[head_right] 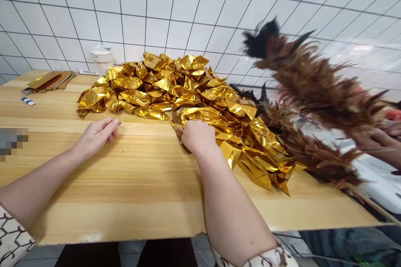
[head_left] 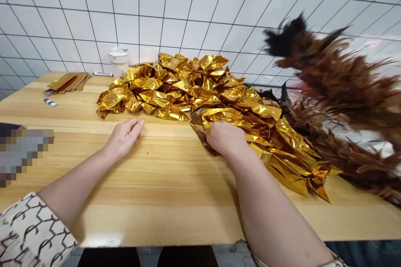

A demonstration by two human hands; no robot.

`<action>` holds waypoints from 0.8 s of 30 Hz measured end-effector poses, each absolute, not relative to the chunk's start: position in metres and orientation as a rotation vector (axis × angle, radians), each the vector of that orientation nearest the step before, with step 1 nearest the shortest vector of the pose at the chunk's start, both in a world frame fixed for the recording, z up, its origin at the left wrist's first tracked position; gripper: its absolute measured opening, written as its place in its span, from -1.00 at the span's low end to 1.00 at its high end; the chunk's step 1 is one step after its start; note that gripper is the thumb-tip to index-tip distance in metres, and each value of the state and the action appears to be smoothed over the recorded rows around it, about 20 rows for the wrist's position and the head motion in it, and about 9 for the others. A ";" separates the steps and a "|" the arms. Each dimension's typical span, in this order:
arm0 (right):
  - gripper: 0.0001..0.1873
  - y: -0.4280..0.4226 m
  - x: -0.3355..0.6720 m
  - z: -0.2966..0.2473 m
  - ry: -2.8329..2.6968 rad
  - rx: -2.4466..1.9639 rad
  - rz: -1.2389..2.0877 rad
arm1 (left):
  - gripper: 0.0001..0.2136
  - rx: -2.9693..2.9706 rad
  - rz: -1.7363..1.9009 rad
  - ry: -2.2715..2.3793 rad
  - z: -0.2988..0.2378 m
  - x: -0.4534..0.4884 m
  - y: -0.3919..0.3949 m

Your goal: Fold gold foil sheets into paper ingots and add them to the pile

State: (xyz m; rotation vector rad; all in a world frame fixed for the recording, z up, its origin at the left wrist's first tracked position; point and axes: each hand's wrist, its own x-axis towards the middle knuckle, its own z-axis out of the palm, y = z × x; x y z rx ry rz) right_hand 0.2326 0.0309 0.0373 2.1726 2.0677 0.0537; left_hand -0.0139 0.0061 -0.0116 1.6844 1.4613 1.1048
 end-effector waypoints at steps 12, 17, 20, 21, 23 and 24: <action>-0.74 0.037 0.226 0.031 1.979 2.160 0.187 | -0.66 1.717 1.084 1.482 -0.009 -0.013 0.009; -0.74 0.036 0.224 0.035 2.016 2.116 0.281 | -0.66 1.737 1.069 1.494 -0.009 -0.012 0.008; -0.73 0.032 0.220 0.043 1.998 2.139 0.303 | -0.66 1.743 1.074 1.487 -0.008 -0.012 0.008; -0.75 0.029 0.219 0.045 1.993 2.154 0.303 | -0.67 1.746 1.076 1.484 -0.008 -0.013 0.008; -0.79 0.026 0.217 0.049 2.018 2.200 0.312 | -0.67 1.751 1.079 1.479 -0.008 -0.013 0.008; -0.81 0.025 0.218 0.050 2.050 2.237 0.329 | -0.68 1.750 1.080 1.478 -0.007 -0.013 0.008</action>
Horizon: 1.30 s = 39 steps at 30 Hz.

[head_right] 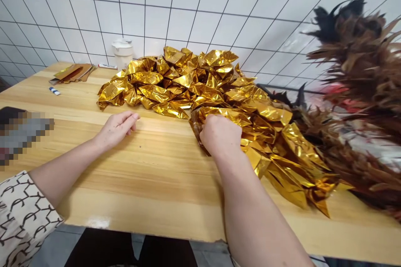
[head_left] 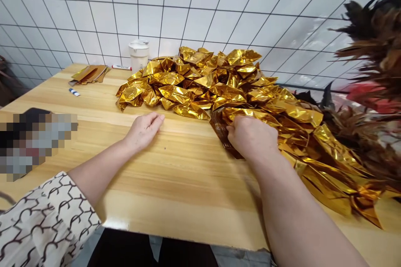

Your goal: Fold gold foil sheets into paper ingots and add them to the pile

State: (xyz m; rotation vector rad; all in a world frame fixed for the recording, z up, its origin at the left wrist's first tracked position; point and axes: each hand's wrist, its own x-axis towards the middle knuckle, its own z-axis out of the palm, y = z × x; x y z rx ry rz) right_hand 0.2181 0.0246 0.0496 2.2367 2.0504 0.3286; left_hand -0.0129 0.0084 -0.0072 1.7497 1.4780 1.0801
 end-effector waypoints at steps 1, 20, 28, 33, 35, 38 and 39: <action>-0.83 0.024 0.220 0.050 2.094 2.291 0.355 | -0.69 1.747 1.080 1.476 -0.007 -0.013 0.009; -0.73 0.001 0.194 0.031 2.707 2.360 -2.159 | -0.38 1.055 1.125 0.845 0.010 -0.011 0.002; -0.63 0.006 0.188 0.022 2.503 2.064 -2.547 | -0.52 0.955 1.135 0.892 0.011 -0.014 0.003; -0.57 0.005 0.188 0.022 2.462 2.047 -2.487 | -0.66 0.929 1.140 0.927 0.010 -0.019 0.007; -0.63 0.007 0.190 0.022 2.466 2.077 -2.461 | -0.72 0.951 1.170 0.943 0.009 -0.021 0.009; -0.76 0.011 0.194 0.020 2.495 2.100 -2.447 | -0.81 0.972 1.216 0.968 0.009 -0.024 0.012; -0.79 0.012 0.194 0.019 2.510 2.098 -2.447 | -0.84 0.972 1.223 0.992 0.010 -0.026 0.013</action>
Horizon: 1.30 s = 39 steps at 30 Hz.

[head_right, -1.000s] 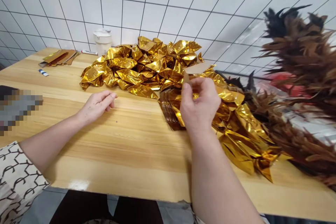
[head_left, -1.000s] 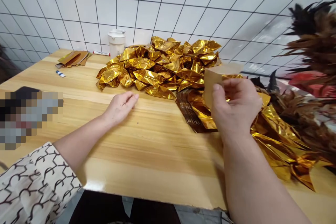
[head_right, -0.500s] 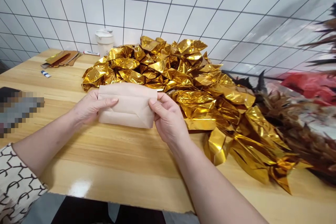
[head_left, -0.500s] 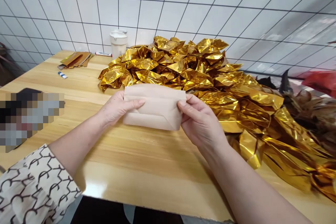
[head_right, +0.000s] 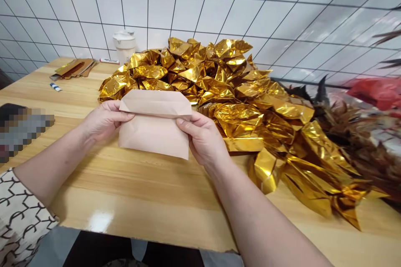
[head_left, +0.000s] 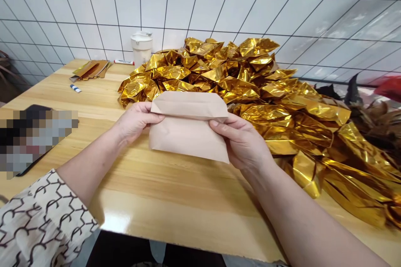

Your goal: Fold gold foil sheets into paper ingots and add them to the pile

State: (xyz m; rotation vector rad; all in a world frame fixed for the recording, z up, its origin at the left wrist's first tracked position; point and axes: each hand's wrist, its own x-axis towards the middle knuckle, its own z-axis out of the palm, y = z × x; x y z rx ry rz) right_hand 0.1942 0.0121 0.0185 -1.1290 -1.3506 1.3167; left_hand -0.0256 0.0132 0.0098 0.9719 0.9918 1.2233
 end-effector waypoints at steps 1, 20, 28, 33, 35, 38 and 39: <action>-0.81 0.013 0.195 0.017 -1.360 -1.121 1.313 | -0.87 0.970 1.222 1.028 0.011 -0.027 0.014; -0.59 0.018 0.196 0.001 -2.449 -1.155 0.686 | -0.77 2.256 0.759 1.204 0.002 -0.025 0.009; -0.61 0.008 0.194 0.006 -2.556 -0.934 0.414 | -0.74 2.612 0.324 1.079 -0.001 -0.019 0.005; -0.64 -0.001 0.185 0.012 -2.768 -0.830 0.458 | -0.75 2.607 0.313 1.108 0.000 -0.020 0.006; -0.63 0.001 0.187 0.014 -2.799 -0.912 0.404 | -0.78 2.586 0.308 1.174 0.001 -0.022 0.007; -0.65 0.004 0.193 0.018 -2.842 -1.047 0.308 | -0.85 2.549 0.291 1.279 0.004 -0.028 0.008; -0.65 0.005 0.194 0.019 -2.854 -1.090 0.276 | -0.87 2.548 0.274 1.302 0.005 -0.029 0.008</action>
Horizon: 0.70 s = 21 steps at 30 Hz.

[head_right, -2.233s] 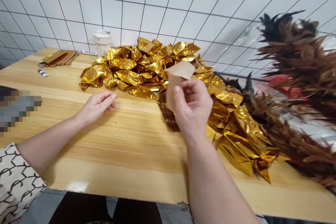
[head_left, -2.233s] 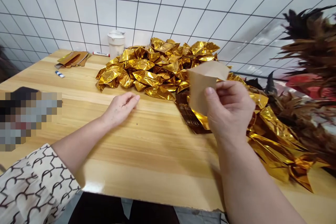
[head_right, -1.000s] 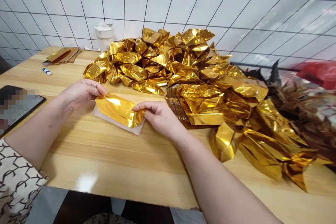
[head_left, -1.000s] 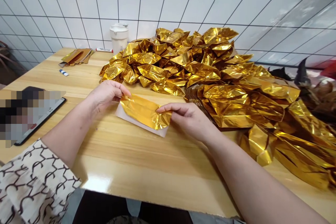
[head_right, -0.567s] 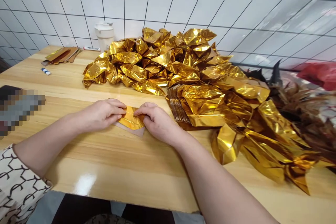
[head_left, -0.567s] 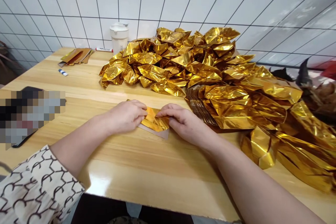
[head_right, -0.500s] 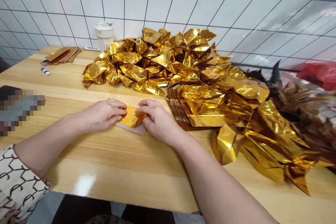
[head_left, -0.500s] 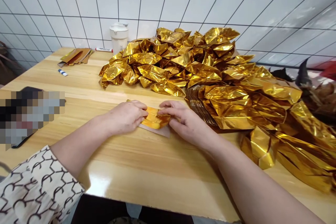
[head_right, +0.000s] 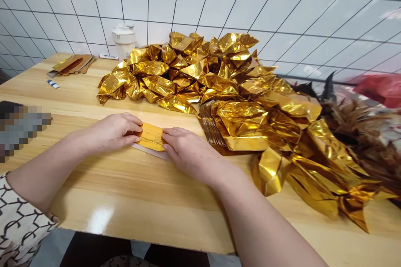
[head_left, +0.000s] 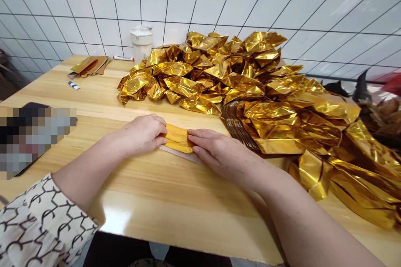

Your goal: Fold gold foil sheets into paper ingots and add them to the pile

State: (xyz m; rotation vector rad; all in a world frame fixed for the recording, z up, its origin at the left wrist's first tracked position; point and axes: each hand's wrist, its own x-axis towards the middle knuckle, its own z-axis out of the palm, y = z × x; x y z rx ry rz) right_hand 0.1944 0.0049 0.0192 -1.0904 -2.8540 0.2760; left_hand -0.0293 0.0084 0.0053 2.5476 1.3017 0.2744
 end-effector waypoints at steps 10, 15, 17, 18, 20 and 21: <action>-0.71 -0.025 0.181 0.025 -2.970 -0.978 0.055 | -0.72 2.654 0.054 1.542 0.015 -0.021 0.001; -0.77 -0.041 0.174 0.027 -2.902 -0.619 0.437 | -0.76 2.737 0.104 1.327 0.011 -0.017 -0.002; -0.76 -0.038 0.175 0.025 -2.818 -0.545 0.530 | -0.85 2.741 0.123 1.145 0.010 -0.016 -0.002; -0.74 -0.035 0.176 0.024 -2.760 -0.547 0.545 | -0.86 2.728 0.130 1.065 0.010 -0.016 -0.002; -0.71 -0.026 0.179 0.021 -2.636 -0.594 0.512 | -0.82 2.689 0.156 0.946 0.009 -0.015 -0.002; -0.69 -0.021 0.182 0.018 -2.577 -0.627 0.464 | -0.80 2.668 0.178 0.909 0.009 -0.014 -0.001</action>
